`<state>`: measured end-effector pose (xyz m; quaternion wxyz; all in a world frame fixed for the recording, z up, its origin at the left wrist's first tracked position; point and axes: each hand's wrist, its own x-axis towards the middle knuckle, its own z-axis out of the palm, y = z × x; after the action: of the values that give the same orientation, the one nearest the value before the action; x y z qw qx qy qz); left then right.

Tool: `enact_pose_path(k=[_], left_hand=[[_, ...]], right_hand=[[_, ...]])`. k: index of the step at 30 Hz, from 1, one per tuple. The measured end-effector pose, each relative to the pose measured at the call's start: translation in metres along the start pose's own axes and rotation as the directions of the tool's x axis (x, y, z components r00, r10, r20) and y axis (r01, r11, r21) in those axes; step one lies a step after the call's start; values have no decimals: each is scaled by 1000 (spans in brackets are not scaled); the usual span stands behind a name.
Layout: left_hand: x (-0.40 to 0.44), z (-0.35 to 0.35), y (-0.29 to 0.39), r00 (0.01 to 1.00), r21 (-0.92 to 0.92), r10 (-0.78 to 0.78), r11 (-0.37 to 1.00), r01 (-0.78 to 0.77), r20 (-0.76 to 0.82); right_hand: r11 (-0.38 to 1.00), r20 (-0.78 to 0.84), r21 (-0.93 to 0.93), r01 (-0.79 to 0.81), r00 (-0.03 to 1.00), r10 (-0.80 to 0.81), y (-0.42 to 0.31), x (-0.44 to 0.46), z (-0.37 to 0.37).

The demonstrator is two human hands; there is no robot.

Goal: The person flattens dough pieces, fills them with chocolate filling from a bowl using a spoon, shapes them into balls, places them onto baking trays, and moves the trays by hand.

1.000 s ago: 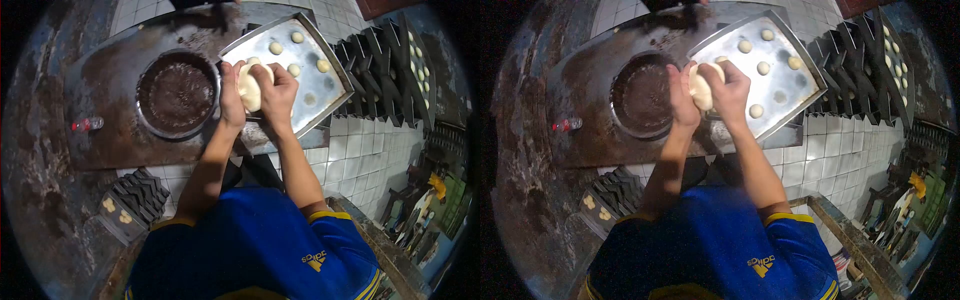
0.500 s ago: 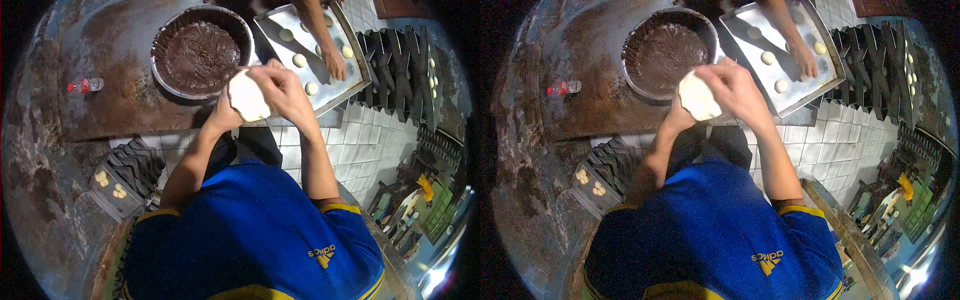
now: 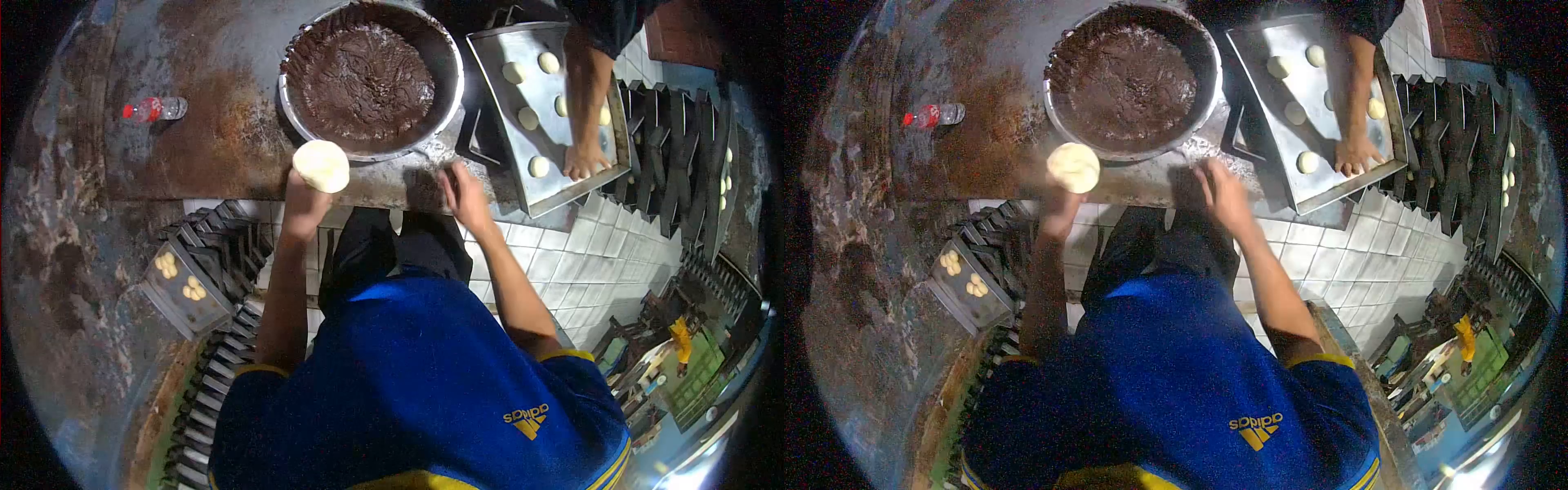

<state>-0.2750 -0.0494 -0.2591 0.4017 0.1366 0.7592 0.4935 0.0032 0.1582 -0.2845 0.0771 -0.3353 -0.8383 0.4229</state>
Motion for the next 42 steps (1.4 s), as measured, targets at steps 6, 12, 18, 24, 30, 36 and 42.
enact_pose_path(k=[6,12,18,24,30,36,42], left_hand=[[-16,-12,5,998,-108,48,993,-51,-29],[-30,-21,-4,930,-338,-278,922,188,-239],[-28,-33,16,979,-52,-135,990,128,-152],[-10,-28,38,974,272,196,949,-159,-114],[29,-16,28,864,388,502,805,-448,-45],[16,16,111,894,283,434,848,-448,113],[4,19,136,826,229,545,794,-563,143]], right_hand=[[880,-80,-427,208,961,-266,-24,202,1],[798,-17,-591,121,987,-162,15,313,48],[707,115,-660,254,964,-240,21,282,35],[906,259,-393,159,964,-57,-11,228,-11],[964,465,266,17,873,-144,-83,164,-68],[930,182,32,367,912,-367,-182,85,-89],[847,-52,-184,499,855,-516,-165,43,-65]])
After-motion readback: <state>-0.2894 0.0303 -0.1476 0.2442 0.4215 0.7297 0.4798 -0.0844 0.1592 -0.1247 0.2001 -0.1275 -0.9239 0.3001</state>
